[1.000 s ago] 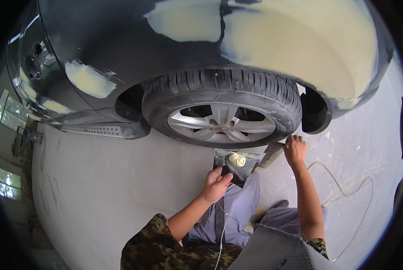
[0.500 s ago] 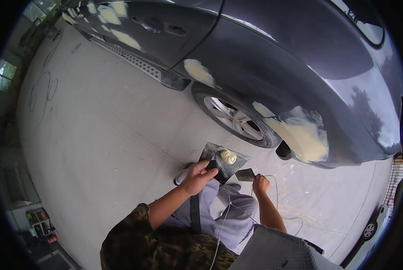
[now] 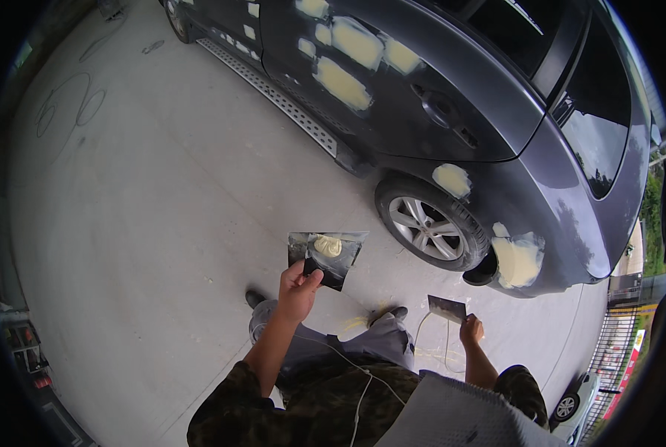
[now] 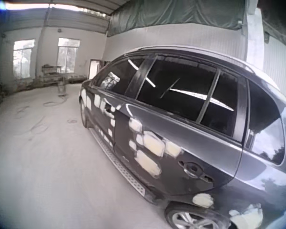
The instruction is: The person applies body filler to the rear wheel arch and side panel of a dark-colored car using a small metal spatula and a larger spreader. They smooth the filler over the surface and occasionally scrape excess material back onto the spreader.
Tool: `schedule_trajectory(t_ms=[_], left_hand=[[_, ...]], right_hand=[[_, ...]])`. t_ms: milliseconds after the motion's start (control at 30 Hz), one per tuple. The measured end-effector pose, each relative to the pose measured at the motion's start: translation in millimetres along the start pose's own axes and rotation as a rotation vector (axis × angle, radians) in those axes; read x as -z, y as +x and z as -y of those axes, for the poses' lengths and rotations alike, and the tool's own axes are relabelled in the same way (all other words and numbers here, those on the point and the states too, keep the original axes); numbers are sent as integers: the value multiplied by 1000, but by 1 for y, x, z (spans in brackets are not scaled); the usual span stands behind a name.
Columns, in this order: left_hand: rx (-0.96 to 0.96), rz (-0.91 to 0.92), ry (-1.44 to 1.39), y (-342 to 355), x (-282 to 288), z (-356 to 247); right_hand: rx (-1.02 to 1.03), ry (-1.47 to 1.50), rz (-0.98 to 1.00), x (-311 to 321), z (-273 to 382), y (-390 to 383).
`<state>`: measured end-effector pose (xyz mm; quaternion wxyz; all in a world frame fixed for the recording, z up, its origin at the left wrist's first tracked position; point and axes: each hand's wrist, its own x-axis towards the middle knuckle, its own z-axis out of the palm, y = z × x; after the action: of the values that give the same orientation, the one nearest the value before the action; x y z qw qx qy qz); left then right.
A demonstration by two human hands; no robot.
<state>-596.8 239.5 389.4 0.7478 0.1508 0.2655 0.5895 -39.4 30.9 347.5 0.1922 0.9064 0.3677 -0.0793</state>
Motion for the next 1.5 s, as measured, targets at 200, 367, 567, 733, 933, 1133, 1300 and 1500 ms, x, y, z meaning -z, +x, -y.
schedule_trajectory(t_ms=[200,367,567,733,933,1133,1300,1500], left_hand=[[-73,-230,357,-35,115,-184],[-199,-322,343,-29,153,-299],[-342,-267,183,27,195,-383],[-409,-277,202,92,214,-448],[-476,-333,200,157,216,-545],[-323,-262,229,248,274,-616],[-88,-36,235,344,326,-664],[49,220,323,417,329,-696]], right_hand=[[13,-111,-11,38,119,-85],[177,-152,92,54,230,-115],[254,-95,194,54,395,-112],[393,-45,228,69,593,-63],[638,13,146,141,805,-14],[588,87,31,158,912,-38],[314,260,10,154,934,-94],[104,406,-4,154,937,-165]])
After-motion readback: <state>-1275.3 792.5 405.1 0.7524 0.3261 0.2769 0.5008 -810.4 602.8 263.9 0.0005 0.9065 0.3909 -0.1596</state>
